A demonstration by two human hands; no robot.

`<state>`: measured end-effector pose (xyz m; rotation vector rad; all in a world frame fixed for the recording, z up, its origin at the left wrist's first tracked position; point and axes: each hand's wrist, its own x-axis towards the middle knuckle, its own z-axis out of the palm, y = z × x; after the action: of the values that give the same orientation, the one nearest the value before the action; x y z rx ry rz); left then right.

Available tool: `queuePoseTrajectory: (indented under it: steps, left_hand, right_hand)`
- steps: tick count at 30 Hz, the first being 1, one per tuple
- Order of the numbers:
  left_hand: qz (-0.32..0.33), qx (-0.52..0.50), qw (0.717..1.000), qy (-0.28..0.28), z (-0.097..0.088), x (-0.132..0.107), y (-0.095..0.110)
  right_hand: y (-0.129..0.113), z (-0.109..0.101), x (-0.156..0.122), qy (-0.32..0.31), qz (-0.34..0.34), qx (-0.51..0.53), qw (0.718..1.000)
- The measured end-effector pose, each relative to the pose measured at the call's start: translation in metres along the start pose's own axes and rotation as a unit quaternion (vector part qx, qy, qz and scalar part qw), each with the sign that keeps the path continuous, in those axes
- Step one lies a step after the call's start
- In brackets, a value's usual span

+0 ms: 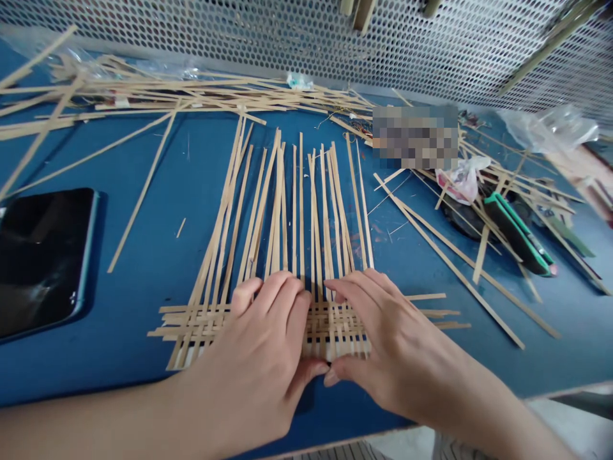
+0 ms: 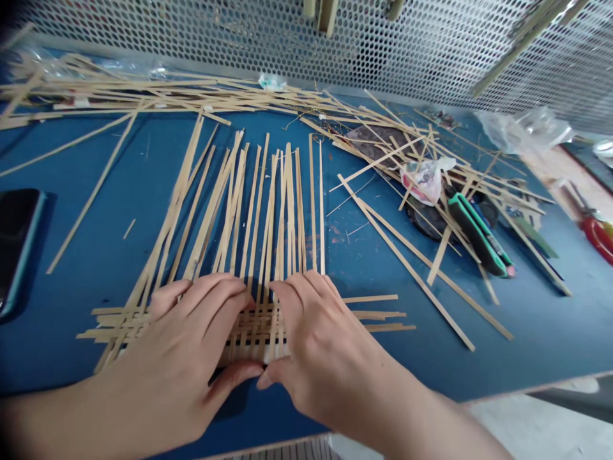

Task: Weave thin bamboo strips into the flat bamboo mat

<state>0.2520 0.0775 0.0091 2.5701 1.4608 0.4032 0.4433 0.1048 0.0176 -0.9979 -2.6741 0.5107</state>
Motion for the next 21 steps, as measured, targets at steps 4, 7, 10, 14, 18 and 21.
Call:
queuePoseTrajectory:
  steps: [4, 7, 10, 14, 18, 21]
  left_hand:
    - [0.016, 0.006, 1.0, 0.019, -0.001, -0.004, -0.001]
    - [0.027, -0.002, 0.999, 0.034, -0.004, -0.005, 0.001]
    - [0.045, -0.004, 0.998, 0.041, -0.004, 0.0, 0.007]
    - [0.056, 0.021, 0.998, 0.029, 0.001, 0.012, 0.014]
    - [0.049, 0.026, 0.998, 0.013, 0.005, 0.02, 0.016]
    - [0.037, 0.002, 0.999, -0.002, 0.005, 0.021, 0.016]
  right_hand:
    - [0.004, -0.01, -0.007, -0.014, 0.005, 0.016, 1.0]
    - [0.011, -0.026, -0.013, -0.016, 0.056, 0.051, 0.997]
    - [0.019, -0.033, -0.017, 0.015, 0.066, 0.042, 0.997]
    - [0.027, -0.024, -0.018, -0.002, 0.043, 0.038, 0.998]
    - [0.027, -0.017, -0.017, -0.015, 0.037, 0.045, 0.998]
    - [0.026, -0.018, -0.016, -0.022, 0.039, 0.04, 0.998]
